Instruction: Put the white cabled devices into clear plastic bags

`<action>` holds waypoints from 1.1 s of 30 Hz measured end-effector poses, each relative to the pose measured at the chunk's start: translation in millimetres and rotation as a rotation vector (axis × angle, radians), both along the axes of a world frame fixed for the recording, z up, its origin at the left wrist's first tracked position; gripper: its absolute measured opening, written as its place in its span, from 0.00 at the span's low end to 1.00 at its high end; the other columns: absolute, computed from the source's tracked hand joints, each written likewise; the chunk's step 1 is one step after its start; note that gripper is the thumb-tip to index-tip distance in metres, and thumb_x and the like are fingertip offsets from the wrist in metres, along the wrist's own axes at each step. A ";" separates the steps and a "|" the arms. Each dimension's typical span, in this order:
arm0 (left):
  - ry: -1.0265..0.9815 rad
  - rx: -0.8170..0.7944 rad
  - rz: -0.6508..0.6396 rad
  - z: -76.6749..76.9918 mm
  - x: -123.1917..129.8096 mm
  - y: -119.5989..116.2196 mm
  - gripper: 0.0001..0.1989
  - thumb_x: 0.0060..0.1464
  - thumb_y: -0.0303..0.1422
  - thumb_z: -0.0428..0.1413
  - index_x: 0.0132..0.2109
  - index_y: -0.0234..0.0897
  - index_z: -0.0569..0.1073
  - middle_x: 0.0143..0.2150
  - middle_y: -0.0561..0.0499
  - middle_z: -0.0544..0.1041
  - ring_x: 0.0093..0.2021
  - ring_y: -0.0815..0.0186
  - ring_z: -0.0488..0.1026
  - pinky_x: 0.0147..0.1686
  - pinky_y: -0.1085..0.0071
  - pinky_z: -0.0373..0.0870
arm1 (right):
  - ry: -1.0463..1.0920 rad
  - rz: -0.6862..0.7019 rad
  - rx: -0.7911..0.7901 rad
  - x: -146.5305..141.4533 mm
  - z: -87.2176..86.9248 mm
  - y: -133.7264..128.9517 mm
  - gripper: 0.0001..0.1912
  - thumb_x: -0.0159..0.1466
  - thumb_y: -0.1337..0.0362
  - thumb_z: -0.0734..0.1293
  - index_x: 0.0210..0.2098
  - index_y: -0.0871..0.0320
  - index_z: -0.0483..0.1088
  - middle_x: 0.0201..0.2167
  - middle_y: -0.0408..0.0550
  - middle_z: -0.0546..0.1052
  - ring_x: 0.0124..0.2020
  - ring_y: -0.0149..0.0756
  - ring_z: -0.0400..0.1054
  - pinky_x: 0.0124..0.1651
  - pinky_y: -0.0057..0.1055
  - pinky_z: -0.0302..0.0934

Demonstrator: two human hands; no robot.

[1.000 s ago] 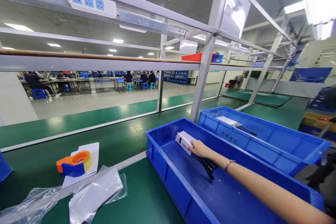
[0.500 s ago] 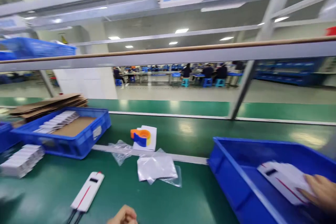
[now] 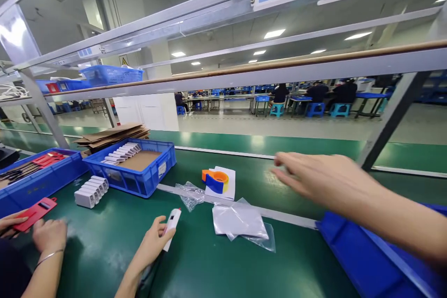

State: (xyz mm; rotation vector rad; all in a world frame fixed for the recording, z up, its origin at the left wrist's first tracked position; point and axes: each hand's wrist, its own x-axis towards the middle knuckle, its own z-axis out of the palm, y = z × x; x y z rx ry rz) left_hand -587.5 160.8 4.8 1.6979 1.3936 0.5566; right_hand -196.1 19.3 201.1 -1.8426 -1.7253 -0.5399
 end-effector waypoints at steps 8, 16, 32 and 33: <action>-1.316 -0.557 -0.174 19.4 71.9 -38.6 0.28 0.61 0.48 0.61 0.60 0.34 0.77 0.56 0.40 0.81 0.59 0.48 0.75 0.65 0.52 0.66 | 0.057 0.051 -0.487 -140.0 -25.5 26.5 0.14 0.74 0.54 0.60 0.37 0.54 0.71 0.33 0.46 0.83 0.33 0.45 0.78 0.28 0.31 0.47; -1.327 -0.613 -0.249 -3.3 122.6 -59.9 0.30 0.60 0.51 0.61 0.59 0.33 0.77 0.61 0.37 0.77 0.63 0.44 0.70 0.66 0.51 0.60 | 0.716 0.191 -0.620 -139.9 -166.7 -21.2 0.10 0.63 0.57 0.67 0.40 0.53 0.66 0.30 0.43 0.78 0.29 0.41 0.73 0.31 0.31 0.59; 0.097 0.335 -0.425 -27.6 243.5 48.1 0.10 0.50 0.34 0.67 0.34 0.35 0.74 0.40 0.42 0.77 0.51 0.45 0.69 0.51 0.54 0.63 | 1.544 -0.063 -0.062 -53.2 -237.2 -36.1 0.27 0.58 0.35 0.66 0.29 0.55 0.67 0.19 0.31 0.54 0.16 0.23 0.41 0.19 0.26 0.35; 0.129 0.327 -0.440 -31.7 246.4 52.8 0.10 0.50 0.34 0.67 0.32 0.35 0.74 0.37 0.43 0.77 0.48 0.48 0.71 0.49 0.56 0.64 | 1.559 -0.072 -0.047 -52.7 -236.4 -37.4 0.27 0.57 0.36 0.67 0.29 0.55 0.66 0.19 0.31 0.54 0.16 0.23 0.41 0.20 0.26 0.35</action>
